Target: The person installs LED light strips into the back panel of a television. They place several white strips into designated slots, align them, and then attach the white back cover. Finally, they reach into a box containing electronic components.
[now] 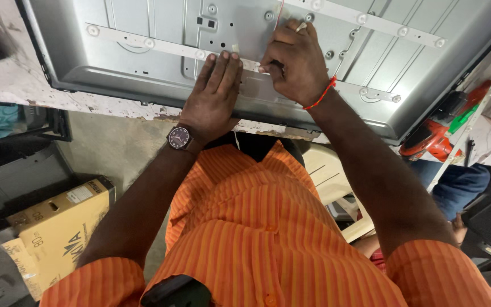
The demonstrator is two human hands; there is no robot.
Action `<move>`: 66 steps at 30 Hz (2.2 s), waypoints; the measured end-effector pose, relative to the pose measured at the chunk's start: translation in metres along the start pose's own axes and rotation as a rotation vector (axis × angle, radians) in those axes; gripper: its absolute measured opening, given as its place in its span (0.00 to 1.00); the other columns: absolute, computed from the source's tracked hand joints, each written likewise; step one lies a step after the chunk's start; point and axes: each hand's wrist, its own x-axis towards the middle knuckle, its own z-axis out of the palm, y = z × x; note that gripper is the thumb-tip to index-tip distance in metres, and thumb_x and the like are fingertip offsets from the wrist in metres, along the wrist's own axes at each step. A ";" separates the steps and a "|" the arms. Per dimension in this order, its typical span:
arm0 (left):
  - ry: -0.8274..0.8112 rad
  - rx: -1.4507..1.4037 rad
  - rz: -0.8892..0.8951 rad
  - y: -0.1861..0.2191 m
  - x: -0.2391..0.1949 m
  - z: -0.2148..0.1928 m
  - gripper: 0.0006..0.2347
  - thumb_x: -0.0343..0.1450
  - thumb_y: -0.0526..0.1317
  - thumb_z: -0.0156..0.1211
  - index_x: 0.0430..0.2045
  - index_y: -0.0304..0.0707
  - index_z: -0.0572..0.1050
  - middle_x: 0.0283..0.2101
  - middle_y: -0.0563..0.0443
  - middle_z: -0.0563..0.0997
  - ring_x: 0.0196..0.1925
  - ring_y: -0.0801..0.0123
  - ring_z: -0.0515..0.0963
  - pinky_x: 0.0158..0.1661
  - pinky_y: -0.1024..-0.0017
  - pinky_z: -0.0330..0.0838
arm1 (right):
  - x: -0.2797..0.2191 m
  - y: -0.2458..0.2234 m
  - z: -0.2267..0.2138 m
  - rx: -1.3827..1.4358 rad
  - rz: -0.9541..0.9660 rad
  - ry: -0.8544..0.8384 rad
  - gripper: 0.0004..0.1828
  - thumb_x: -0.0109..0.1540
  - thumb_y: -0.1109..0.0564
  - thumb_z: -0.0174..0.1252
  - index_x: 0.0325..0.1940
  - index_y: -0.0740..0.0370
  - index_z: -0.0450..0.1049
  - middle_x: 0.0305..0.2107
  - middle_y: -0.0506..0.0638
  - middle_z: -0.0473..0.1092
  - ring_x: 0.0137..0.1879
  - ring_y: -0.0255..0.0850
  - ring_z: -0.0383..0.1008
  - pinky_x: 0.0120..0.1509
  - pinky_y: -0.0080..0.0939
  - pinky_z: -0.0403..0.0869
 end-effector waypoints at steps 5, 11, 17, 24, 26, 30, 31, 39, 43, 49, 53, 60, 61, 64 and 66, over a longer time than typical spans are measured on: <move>-0.008 -0.083 0.003 0.000 0.003 -0.001 0.45 0.60 0.49 0.72 0.68 0.15 0.59 0.74 0.27 0.55 0.78 0.41 0.53 0.76 0.51 0.45 | -0.001 -0.001 0.003 -0.005 -0.008 0.049 0.11 0.53 0.67 0.71 0.30 0.54 0.76 0.34 0.43 0.68 0.56 0.47 0.68 0.60 0.51 0.61; 0.011 -0.128 -0.003 0.002 0.002 -0.007 0.44 0.60 0.49 0.72 0.67 0.15 0.60 0.74 0.27 0.54 0.77 0.41 0.51 0.75 0.51 0.46 | -0.007 -0.011 0.001 -0.026 0.051 0.099 0.10 0.55 0.62 0.73 0.33 0.56 0.76 0.35 0.48 0.67 0.53 0.49 0.67 0.59 0.53 0.63; 0.110 -0.003 0.008 0.000 -0.001 0.000 0.34 0.70 0.43 0.66 0.70 0.20 0.61 0.76 0.33 0.55 0.80 0.47 0.53 0.78 0.55 0.50 | -0.043 -0.067 0.029 -0.036 0.277 0.375 0.09 0.60 0.66 0.68 0.44 0.60 0.78 0.38 0.51 0.70 0.48 0.47 0.69 0.56 0.48 0.67; 0.049 -0.180 -0.031 0.000 0.002 -0.005 0.40 0.61 0.43 0.69 0.68 0.17 0.61 0.73 0.32 0.56 0.77 0.45 0.55 0.75 0.52 0.51 | -0.060 -0.074 0.068 0.780 0.686 0.447 0.22 0.65 0.67 0.63 0.64 0.63 0.74 0.42 0.41 0.69 0.41 0.24 0.65 0.48 0.24 0.69; 0.036 -0.189 -0.033 0.000 0.003 -0.008 0.41 0.59 0.42 0.70 0.68 0.18 0.60 0.73 0.33 0.56 0.77 0.45 0.55 0.75 0.52 0.51 | -0.062 -0.073 0.070 0.843 0.649 0.437 0.24 0.66 0.69 0.61 0.67 0.65 0.72 0.43 0.42 0.69 0.43 0.25 0.64 0.49 0.26 0.67; 0.035 -0.163 -0.022 -0.001 0.005 -0.010 0.42 0.59 0.41 0.71 0.68 0.18 0.59 0.74 0.32 0.55 0.78 0.45 0.54 0.76 0.52 0.51 | -0.061 -0.080 0.072 0.891 0.703 0.420 0.26 0.66 0.70 0.60 0.69 0.64 0.70 0.43 0.43 0.70 0.42 0.26 0.64 0.47 0.27 0.67; 0.031 -0.169 -0.023 -0.001 0.005 -0.010 0.43 0.58 0.41 0.72 0.68 0.17 0.59 0.74 0.31 0.55 0.77 0.45 0.53 0.75 0.52 0.50 | -0.059 -0.081 0.072 0.915 0.747 0.442 0.27 0.65 0.70 0.59 0.69 0.64 0.70 0.43 0.43 0.69 0.40 0.26 0.64 0.44 0.27 0.68; 0.016 -0.209 -0.033 -0.005 0.002 0.002 0.41 0.62 0.42 0.71 0.69 0.21 0.58 0.75 0.32 0.54 0.79 0.45 0.51 0.76 0.51 0.50 | -0.057 -0.085 0.074 1.043 0.738 0.412 0.37 0.63 0.73 0.59 0.76 0.63 0.62 0.48 0.45 0.67 0.44 0.28 0.64 0.49 0.28 0.71; 0.080 -0.196 0.013 -0.008 0.002 0.014 0.39 0.67 0.42 0.70 0.70 0.18 0.56 0.75 0.30 0.52 0.79 0.44 0.49 0.76 0.50 0.49 | -0.065 -0.084 0.077 1.141 0.674 0.349 0.40 0.64 0.75 0.57 0.80 0.60 0.58 0.53 0.46 0.67 0.50 0.31 0.67 0.57 0.31 0.73; 0.062 -0.248 -0.008 -0.008 -0.001 0.015 0.39 0.67 0.44 0.69 0.70 0.18 0.57 0.75 0.31 0.52 0.79 0.45 0.50 0.76 0.50 0.51 | -0.068 -0.080 0.080 1.182 0.628 0.326 0.43 0.64 0.76 0.56 0.81 0.58 0.54 0.56 0.47 0.66 0.53 0.32 0.68 0.60 0.33 0.74; 0.104 -0.193 0.008 -0.005 -0.001 0.011 0.38 0.68 0.43 0.69 0.70 0.17 0.58 0.76 0.32 0.53 0.80 0.45 0.51 0.77 0.51 0.51 | -0.065 -0.081 0.082 1.233 0.732 0.445 0.37 0.63 0.76 0.57 0.76 0.63 0.63 0.52 0.48 0.69 0.50 0.33 0.71 0.60 0.32 0.74; -0.029 -0.110 -0.024 -0.003 0.003 -0.001 0.39 0.62 0.42 0.67 0.68 0.20 0.60 0.75 0.32 0.54 0.79 0.47 0.52 0.77 0.54 0.50 | -0.039 -0.071 0.048 0.355 0.549 0.438 0.22 0.65 0.69 0.64 0.64 0.61 0.76 0.40 0.48 0.72 0.38 0.34 0.74 0.41 0.34 0.75; -0.037 -0.086 -0.025 -0.003 0.003 -0.001 0.39 0.62 0.42 0.67 0.69 0.19 0.59 0.75 0.32 0.54 0.79 0.47 0.52 0.77 0.54 0.50 | -0.037 -0.067 0.041 0.245 0.477 0.386 0.22 0.64 0.69 0.64 0.63 0.60 0.77 0.40 0.50 0.71 0.38 0.37 0.75 0.41 0.36 0.76; 0.013 -0.216 -0.009 -0.004 0.002 0.000 0.41 0.62 0.45 0.68 0.69 0.17 0.59 0.74 0.30 0.53 0.78 0.44 0.52 0.75 0.51 0.48 | -0.030 -0.055 0.026 0.020 0.315 0.234 0.23 0.62 0.70 0.64 0.60 0.58 0.79 0.40 0.54 0.71 0.39 0.41 0.77 0.41 0.39 0.77; 0.006 -0.157 -0.013 -0.004 0.002 0.003 0.40 0.62 0.43 0.67 0.70 0.19 0.59 0.75 0.32 0.53 0.78 0.46 0.52 0.76 0.52 0.49 | -0.026 -0.050 0.021 0.006 0.285 0.153 0.23 0.60 0.71 0.64 0.58 0.57 0.81 0.40 0.52 0.71 0.37 0.41 0.78 0.40 0.39 0.78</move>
